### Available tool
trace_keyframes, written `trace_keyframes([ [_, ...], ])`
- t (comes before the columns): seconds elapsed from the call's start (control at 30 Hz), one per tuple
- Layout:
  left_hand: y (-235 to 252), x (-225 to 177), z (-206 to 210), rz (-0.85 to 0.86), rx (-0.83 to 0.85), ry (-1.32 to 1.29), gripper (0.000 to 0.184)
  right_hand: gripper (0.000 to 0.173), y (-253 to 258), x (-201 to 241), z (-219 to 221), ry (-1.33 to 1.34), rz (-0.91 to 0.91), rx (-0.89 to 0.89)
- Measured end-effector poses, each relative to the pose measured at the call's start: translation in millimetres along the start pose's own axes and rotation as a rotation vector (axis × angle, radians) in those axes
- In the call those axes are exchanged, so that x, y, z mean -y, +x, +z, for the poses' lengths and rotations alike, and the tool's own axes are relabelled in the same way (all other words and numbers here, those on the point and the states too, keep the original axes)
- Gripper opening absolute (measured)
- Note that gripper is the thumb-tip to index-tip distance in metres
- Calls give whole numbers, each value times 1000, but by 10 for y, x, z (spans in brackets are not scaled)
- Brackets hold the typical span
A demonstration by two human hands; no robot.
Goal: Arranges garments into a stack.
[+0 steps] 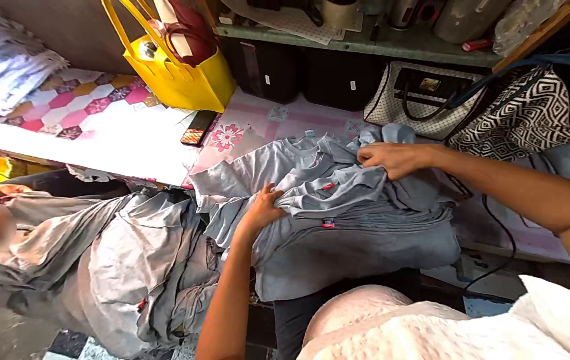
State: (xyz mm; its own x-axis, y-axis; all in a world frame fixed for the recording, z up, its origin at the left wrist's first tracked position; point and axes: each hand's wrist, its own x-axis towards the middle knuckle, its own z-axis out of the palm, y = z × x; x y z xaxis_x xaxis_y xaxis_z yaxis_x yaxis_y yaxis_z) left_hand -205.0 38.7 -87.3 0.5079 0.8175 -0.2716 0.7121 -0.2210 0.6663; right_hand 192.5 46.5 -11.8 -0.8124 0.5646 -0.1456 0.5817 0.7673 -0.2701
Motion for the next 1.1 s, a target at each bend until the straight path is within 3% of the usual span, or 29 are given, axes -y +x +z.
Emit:
trace_keyframes([
  [0.1,-134,-162,117,64,-172,-24,34,28,233,-225,-56,146,41,-89],
  [0.17,-449,-428,314,233,-370,114,24,27,300,-370,-19,137,150,-115],
  [0.27,-772,-595,781,471,-553,300,6,23,360,-617,96,154,110,-131],
  [0.37,-854,-584,1187,557,-576,336,15,23,539,-669,118,195,56,18],
  [0.5,-857,-599,1375,651,-539,414,18,29,767,-546,26,170,116,284],
  [0.57,-875,-545,1301,633,-546,423,19,26,727,-541,45,201,66,234],
  [0.67,-1009,-383,959,504,-655,386,20,19,321,-420,56,268,19,-23],
  [0.77,-1149,-260,469,502,-751,374,25,21,-215,-42,38,133,-101,-333],
  [0.8,-1183,-280,322,531,-751,380,25,23,-361,121,8,56,-142,-365],
  [0.87,-1235,-379,94,593,-735,411,24,24,-598,430,-63,-157,-171,-336],
  [0.97,-1302,-593,-111,638,-709,510,23,27,-881,675,-184,-357,-73,-213],
  [1.1,-1469,-785,-293,651,-689,551,21,34,-1123,751,-368,-299,-81,-258],
])
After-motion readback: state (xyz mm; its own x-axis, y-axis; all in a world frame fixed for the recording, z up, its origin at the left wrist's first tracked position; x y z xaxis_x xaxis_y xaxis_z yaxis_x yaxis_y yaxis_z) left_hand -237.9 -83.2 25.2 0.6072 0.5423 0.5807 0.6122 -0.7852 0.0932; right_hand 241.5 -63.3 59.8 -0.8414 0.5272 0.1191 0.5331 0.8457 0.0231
